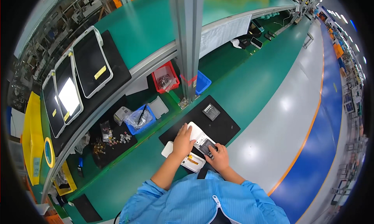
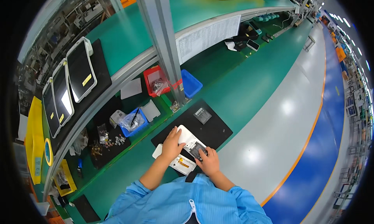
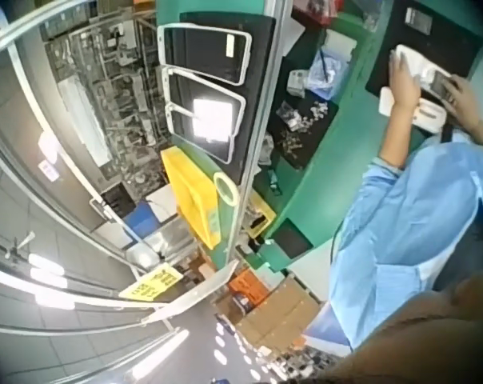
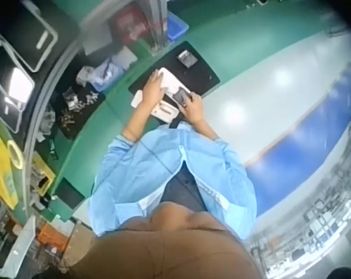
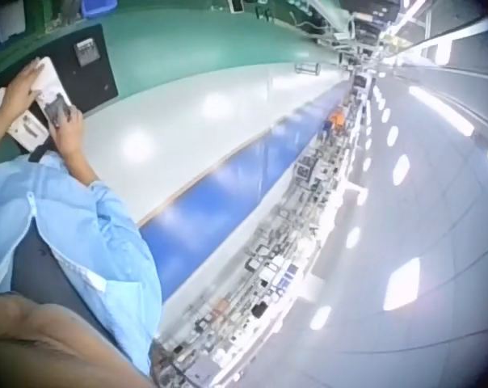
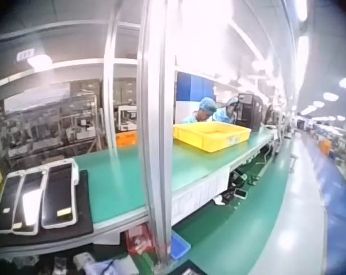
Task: The person picks up a white plastic component and fits it into a handheld device, securing it with a screwdriver. They then insert a small card into a slot, connect a ribbon cable, and install a battery before snapping the screen onto the front.
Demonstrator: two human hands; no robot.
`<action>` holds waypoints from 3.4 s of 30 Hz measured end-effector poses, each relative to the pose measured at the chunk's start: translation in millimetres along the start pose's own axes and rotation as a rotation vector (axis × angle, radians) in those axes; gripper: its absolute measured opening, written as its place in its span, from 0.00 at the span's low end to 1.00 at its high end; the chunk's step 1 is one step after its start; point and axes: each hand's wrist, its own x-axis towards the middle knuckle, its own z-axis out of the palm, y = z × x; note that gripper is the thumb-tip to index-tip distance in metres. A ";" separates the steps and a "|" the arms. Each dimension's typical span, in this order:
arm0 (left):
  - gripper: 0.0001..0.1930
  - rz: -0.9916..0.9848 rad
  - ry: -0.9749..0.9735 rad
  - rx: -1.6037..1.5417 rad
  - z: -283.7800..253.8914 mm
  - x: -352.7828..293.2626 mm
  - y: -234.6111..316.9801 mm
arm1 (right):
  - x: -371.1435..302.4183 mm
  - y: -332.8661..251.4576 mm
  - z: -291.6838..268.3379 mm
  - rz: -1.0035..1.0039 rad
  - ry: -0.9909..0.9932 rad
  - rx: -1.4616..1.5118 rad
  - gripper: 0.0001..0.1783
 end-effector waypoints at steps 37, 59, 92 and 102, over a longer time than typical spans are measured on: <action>0.38 -0.106 0.107 0.078 -27.7 -23.0 18.9 | 129.2 54.7 5.7 0.156 0.091 -0.034 0.28; 0.13 0.144 0.231 -0.416 -38.1 -105.5 71.8 | 21.9 -15.2 -51.9 0.538 -0.765 1.661 0.23; 0.43 -0.243 0.041 -0.224 -33.7 -79.4 -62.1 | -26.5 -63.6 15.6 -0.098 -0.428 -0.164 0.40; 0.43 -0.228 0.039 -0.178 -29.6 -78.3 -65.4 | -34.6 -64.8 20.8 -0.004 -0.324 -0.053 0.42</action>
